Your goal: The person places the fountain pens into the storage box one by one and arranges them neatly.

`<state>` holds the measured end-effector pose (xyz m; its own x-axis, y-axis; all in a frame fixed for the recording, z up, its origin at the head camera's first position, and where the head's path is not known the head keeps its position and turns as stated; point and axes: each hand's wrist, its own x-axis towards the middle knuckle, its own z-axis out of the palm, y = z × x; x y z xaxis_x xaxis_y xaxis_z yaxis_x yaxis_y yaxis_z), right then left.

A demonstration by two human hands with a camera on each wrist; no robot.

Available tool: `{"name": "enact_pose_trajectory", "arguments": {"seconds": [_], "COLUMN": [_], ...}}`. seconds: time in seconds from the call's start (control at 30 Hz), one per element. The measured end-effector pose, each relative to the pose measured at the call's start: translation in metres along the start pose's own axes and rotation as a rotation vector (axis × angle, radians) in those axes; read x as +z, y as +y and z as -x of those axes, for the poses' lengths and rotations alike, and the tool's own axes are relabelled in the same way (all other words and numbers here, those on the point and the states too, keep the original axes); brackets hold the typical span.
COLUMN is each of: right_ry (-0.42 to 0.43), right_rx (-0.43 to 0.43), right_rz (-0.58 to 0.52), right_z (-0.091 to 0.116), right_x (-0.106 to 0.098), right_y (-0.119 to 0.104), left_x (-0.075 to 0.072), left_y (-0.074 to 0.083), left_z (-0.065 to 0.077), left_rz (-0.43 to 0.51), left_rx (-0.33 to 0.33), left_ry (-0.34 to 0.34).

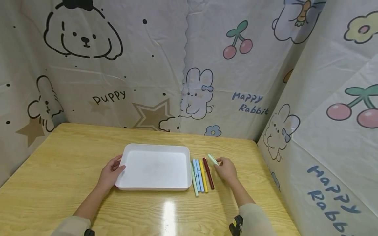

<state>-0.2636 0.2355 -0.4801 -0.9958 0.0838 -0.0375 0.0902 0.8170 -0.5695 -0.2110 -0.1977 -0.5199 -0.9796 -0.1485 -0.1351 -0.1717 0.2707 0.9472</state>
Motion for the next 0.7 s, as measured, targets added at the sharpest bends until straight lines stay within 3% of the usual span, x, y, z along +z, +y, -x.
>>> {"name": "enact_pose_trajectory", "arguments": {"seconds": [0.7], "right_ry": [-0.058], "right_rx": [-0.131], "right_rz": [0.063], "right_z": [0.001], "right_x": [-0.015], "right_y": [-0.021], "left_x": [0.002], "left_y": [-0.005], "left_z": [-0.002], "left_rz": [-0.006], "left_rx": [-0.005], "left_ry": [0.009]}}
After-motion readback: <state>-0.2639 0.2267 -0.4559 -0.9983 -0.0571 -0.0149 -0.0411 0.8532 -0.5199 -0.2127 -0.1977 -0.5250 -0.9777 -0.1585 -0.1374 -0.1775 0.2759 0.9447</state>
